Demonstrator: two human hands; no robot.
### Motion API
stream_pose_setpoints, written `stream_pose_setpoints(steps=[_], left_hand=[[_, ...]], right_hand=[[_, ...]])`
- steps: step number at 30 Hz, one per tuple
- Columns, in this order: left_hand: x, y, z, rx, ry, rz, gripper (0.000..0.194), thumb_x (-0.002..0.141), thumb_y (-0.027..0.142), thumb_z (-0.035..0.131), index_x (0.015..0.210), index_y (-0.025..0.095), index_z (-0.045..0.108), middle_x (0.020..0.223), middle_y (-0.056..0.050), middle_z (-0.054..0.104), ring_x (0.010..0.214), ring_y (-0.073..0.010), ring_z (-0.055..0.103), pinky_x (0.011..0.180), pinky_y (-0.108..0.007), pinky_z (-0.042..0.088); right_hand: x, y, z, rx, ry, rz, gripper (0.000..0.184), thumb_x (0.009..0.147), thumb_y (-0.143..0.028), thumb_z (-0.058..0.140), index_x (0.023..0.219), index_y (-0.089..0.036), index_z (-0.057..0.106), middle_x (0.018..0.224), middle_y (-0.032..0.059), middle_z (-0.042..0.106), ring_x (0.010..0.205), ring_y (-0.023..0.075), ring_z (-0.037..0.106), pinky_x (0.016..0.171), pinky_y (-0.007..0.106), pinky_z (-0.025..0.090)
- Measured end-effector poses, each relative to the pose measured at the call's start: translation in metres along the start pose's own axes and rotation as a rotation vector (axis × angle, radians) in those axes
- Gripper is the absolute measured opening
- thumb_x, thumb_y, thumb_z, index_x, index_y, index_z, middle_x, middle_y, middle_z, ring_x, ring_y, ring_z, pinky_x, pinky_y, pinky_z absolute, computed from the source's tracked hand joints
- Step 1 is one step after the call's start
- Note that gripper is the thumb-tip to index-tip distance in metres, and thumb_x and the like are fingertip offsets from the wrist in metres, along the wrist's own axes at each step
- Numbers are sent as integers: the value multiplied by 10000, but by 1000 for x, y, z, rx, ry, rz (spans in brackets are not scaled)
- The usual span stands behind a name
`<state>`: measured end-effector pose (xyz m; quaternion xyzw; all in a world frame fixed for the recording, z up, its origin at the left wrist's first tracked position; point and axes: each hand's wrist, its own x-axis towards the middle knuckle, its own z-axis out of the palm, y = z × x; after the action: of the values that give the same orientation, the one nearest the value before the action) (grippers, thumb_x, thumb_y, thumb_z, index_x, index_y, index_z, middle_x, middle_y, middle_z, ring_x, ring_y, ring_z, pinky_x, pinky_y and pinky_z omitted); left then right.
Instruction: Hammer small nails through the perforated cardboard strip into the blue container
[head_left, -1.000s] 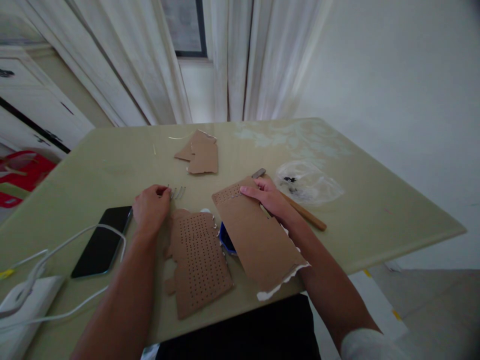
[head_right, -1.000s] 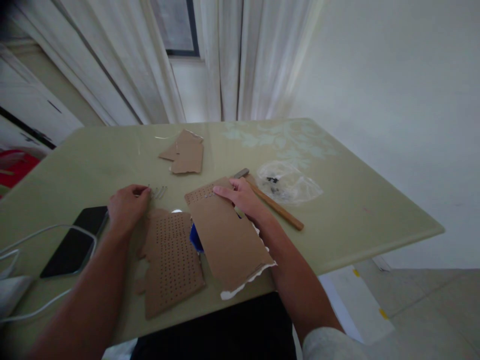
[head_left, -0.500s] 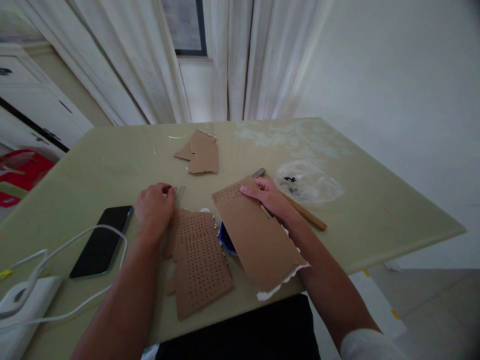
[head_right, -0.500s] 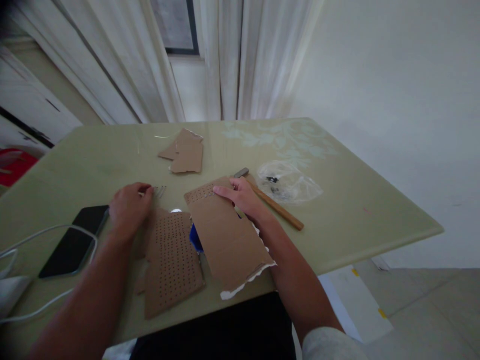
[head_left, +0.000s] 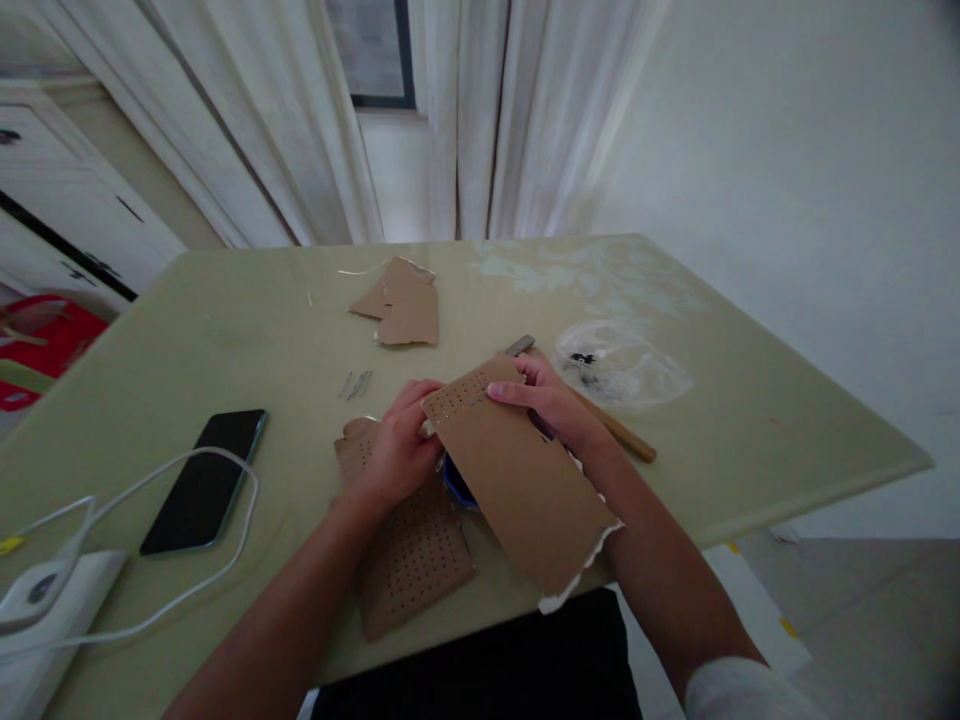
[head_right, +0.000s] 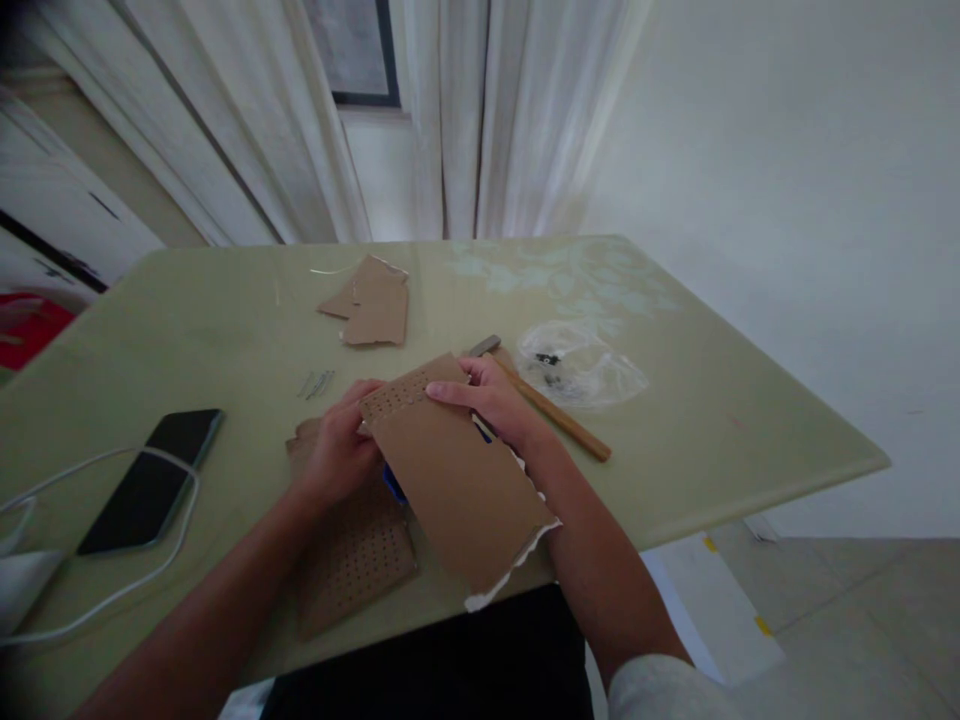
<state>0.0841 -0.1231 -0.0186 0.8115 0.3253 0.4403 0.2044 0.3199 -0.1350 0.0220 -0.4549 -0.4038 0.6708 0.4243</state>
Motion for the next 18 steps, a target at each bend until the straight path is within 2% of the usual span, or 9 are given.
stream_pose_setpoints(steps=[6,12,18], left_hand=[[2,5,0,-11,99,3,142,913,94,639,961,201,719,977,-74,761,923,-215,700,810,-347,593],[0,17,0,-36,167,52,99,941,122,671,919,210,712,944,-58,765,875,-199,700,756,-324,586],[-1,8,2,-64,173,-47,94,932,125,704,910,208,744,953,-44,778,894,-190,712,785,-310,584]], right_hand=[[1,2,0,25,-55,-17,526,691,-488,975,1058,-170,772,972,59,802,737,151,733,670,248,584],[2,-1,-3,-106,-115,-32,509,716,-516,961,1021,-156,770,941,54,791,734,139,712,648,228,562],[4,1,-1,-149,-71,-30,516,717,-527,959,1012,-151,764,916,47,771,716,135,689,629,233,541]])
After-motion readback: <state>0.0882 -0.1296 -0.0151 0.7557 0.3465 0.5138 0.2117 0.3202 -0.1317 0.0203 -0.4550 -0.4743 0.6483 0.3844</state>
